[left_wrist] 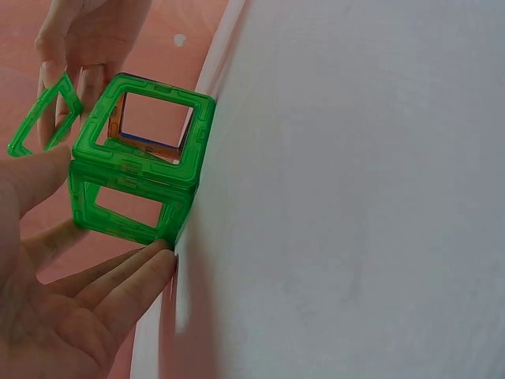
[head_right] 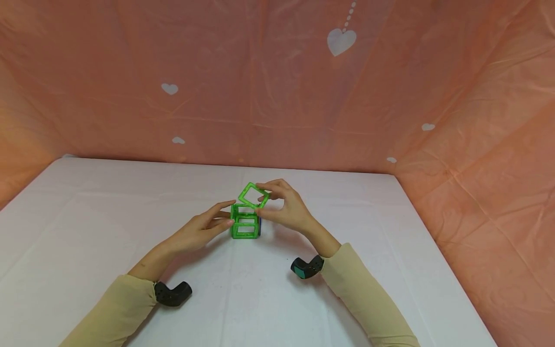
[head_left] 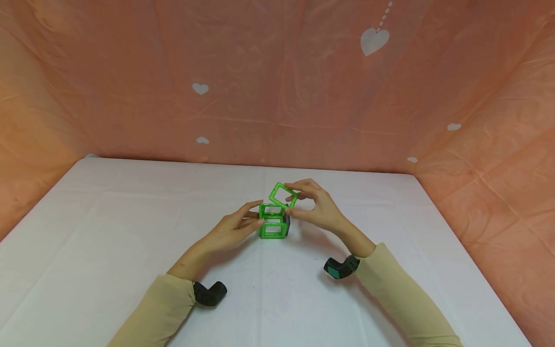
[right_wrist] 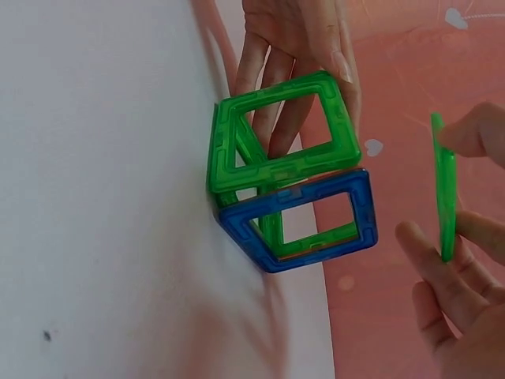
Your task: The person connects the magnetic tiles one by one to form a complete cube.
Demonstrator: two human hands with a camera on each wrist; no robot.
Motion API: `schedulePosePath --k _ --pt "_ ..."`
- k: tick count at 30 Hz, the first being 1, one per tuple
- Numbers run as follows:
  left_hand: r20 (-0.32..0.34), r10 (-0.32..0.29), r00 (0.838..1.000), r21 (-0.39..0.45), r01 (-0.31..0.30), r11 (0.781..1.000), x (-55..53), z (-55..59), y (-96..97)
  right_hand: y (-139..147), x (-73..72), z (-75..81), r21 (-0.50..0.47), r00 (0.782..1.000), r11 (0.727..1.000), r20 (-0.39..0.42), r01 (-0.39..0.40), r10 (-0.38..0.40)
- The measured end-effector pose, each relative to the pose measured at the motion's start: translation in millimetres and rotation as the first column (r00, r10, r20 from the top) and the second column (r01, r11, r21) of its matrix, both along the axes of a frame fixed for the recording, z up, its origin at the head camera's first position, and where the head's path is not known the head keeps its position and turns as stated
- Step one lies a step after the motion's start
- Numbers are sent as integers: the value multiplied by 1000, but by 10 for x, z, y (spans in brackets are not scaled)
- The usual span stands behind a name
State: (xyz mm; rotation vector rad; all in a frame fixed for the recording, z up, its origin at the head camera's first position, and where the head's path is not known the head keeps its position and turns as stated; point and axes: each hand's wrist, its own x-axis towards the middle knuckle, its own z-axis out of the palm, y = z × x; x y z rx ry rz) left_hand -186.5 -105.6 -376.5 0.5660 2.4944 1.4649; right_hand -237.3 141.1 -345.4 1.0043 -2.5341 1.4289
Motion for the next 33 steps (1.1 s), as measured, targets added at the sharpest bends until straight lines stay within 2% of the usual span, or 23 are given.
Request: schedulePosePath --k 8,25,33 --pt "1 -15 1000 15 15 1000 1 -2 -2 -22 10 4 0 998 998 2 -69 69" --pt "29 -16 999 3 16 1000 -2 10 -5 -19 20 16 79 992 989 36 -122 119" --pt "26 -15 1000 9 15 1000 0 3 -4 -36 6 16 110 990 984 20 -141 140"
